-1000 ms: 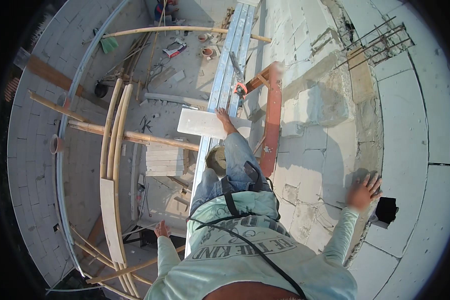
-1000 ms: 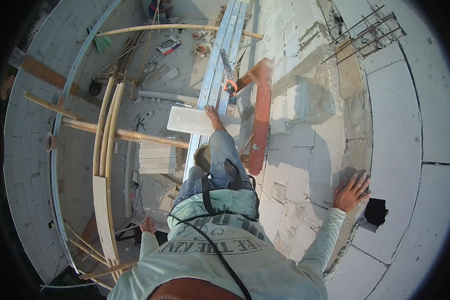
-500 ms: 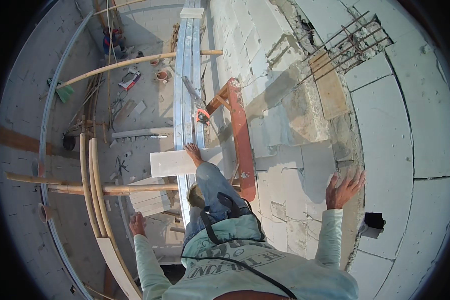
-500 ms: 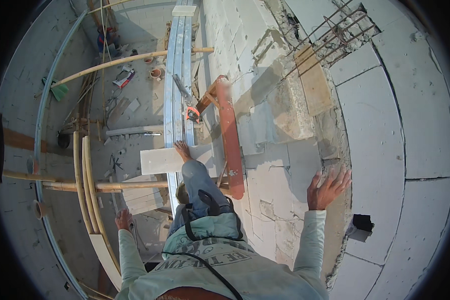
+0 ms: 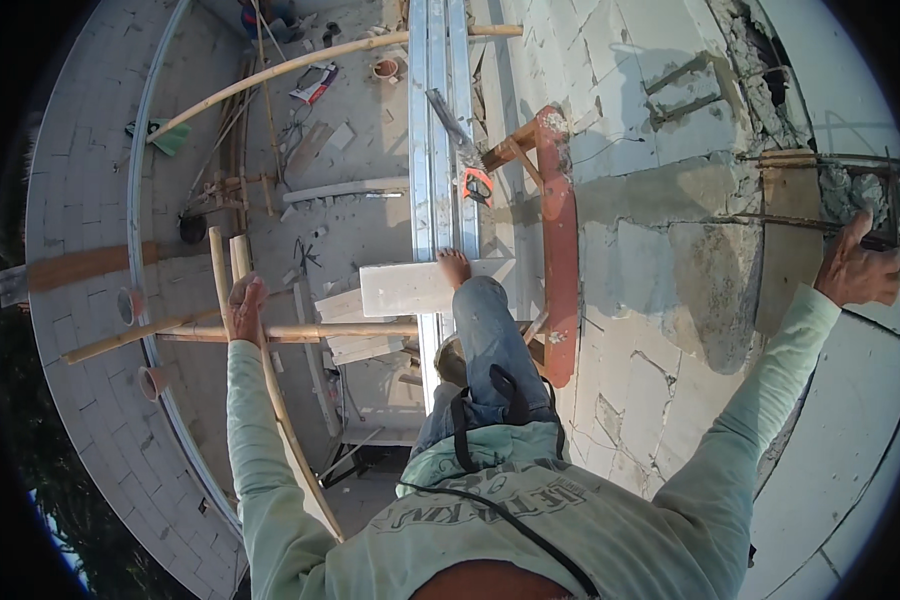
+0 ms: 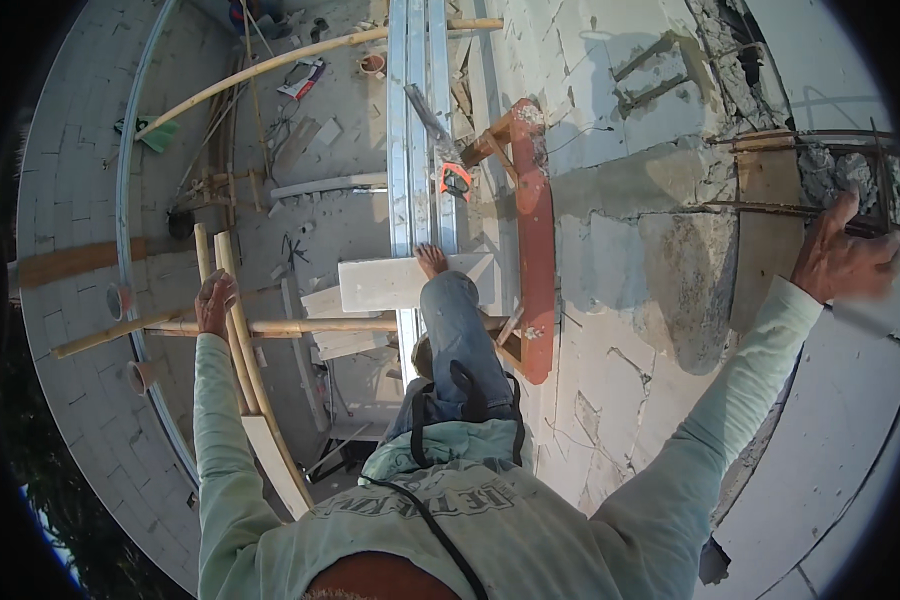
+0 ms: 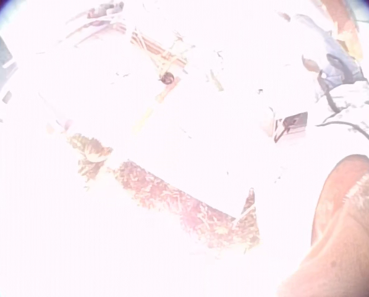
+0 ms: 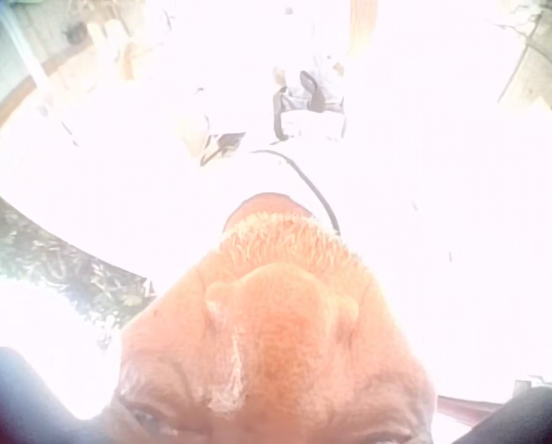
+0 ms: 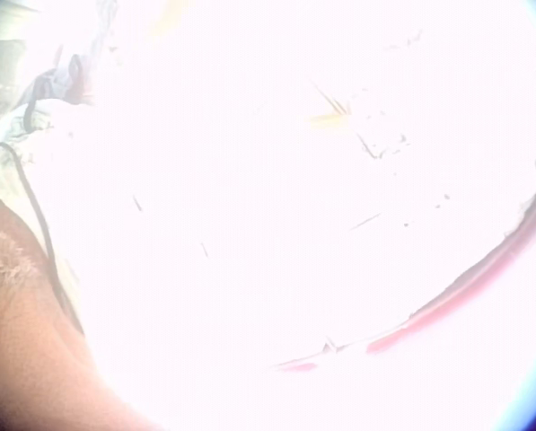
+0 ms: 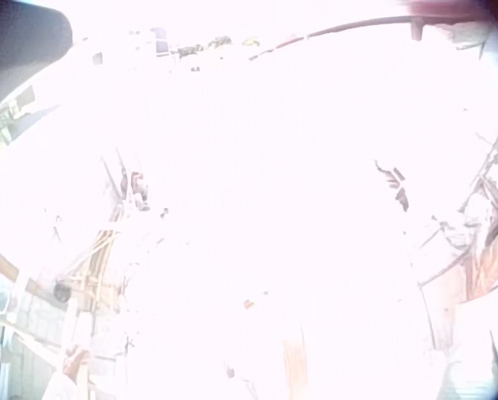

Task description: The person hammers a wall block with a hammer, fits block pieces into place on the wall, and applies mortar with a trowel while holding a wooden board against the structure.

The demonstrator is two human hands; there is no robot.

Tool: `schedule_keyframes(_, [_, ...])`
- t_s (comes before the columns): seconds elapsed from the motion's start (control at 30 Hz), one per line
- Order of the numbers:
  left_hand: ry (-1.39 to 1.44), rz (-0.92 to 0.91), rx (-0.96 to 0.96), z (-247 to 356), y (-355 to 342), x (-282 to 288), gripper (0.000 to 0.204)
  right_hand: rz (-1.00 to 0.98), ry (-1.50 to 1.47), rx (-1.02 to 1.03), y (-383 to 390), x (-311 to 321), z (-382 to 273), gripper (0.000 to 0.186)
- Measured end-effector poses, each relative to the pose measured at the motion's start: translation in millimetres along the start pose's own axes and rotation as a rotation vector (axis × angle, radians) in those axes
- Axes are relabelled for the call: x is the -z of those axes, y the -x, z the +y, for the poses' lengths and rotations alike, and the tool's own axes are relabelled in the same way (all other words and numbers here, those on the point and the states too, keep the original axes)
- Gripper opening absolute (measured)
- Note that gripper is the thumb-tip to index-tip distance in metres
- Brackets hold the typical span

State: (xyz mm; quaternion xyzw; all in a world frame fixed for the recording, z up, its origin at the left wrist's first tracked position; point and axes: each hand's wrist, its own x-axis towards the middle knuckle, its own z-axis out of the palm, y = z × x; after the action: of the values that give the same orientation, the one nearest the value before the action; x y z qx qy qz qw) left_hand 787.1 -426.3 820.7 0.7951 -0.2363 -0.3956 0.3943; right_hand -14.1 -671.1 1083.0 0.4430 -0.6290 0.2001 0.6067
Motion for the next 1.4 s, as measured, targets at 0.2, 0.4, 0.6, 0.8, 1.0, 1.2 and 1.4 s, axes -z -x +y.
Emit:
schedule_keyframes(0.2, [-0.058,-0.032,-0.001,70,-42,-36,0.054,0.145,-0.095,0.083,-5,30,-17,0.07])
schedule_keyframes(0.4, [-0.022,-0.058,0.024,96,-49,-54,0.053,0.032,-0.163,0.025,-12,53,-36,0.065])
schedule_keyframes(0.6, [0.052,-0.141,-0.045,142,-69,-128,0.057,-0.037,-0.289,-0.104,-17,62,-54,0.059])
schedule_keyframes(0.8, [0.208,-0.391,-0.144,246,-117,-260,0.06,-0.066,-0.255,-0.18,-16,62,-53,0.06])
schedule_keyframes(1.0, [0.059,-0.725,-0.736,427,-185,-471,0.061,-0.021,-0.343,-0.197,-24,62,-75,0.056])
schedule_keyframes(1.2, [-0.245,-0.481,-1.598,570,-195,-648,0.056,-0.077,-0.327,-0.299,-9,69,-68,0.055])
schedule_keyframes(1.4, [-0.996,-0.367,-1.837,647,-196,-721,0.067,-0.062,-0.239,-0.066,-5,61,-57,0.053])
